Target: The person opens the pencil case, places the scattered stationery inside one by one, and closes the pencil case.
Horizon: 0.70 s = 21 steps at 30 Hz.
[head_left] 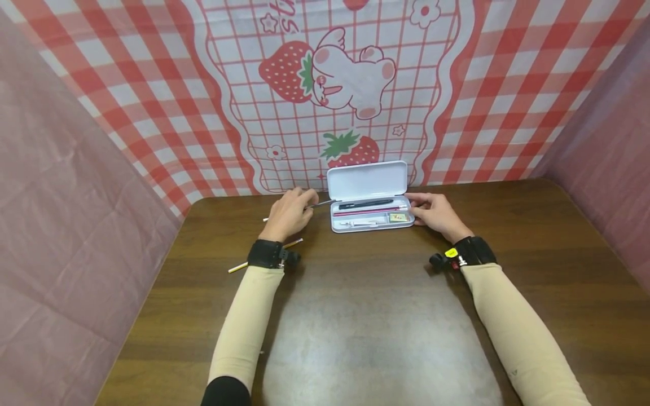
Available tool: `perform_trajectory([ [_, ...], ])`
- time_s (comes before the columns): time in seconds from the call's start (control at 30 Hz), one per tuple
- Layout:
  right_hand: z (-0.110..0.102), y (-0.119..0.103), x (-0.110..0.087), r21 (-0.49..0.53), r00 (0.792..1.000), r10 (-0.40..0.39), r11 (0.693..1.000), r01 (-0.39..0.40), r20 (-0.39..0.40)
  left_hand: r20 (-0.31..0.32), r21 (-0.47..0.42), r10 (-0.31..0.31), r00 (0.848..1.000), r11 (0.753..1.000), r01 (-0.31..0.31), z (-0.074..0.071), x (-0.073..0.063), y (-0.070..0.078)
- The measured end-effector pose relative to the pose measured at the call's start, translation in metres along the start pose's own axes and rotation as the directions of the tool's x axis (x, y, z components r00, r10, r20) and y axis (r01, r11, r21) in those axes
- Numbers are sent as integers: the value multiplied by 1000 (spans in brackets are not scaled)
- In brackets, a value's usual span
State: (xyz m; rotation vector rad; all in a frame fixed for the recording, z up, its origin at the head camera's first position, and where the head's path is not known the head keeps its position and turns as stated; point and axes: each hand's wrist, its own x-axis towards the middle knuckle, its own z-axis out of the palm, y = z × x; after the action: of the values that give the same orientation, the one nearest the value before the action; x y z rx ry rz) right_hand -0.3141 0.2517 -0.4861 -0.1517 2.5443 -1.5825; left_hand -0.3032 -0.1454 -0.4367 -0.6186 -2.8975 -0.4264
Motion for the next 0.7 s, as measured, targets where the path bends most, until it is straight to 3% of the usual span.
perform_trajectory([
  [0.7,0,0,-1,-2,1000,-12,1000,12,0,-24,58,55,998,997,-53,15,17,26],
])
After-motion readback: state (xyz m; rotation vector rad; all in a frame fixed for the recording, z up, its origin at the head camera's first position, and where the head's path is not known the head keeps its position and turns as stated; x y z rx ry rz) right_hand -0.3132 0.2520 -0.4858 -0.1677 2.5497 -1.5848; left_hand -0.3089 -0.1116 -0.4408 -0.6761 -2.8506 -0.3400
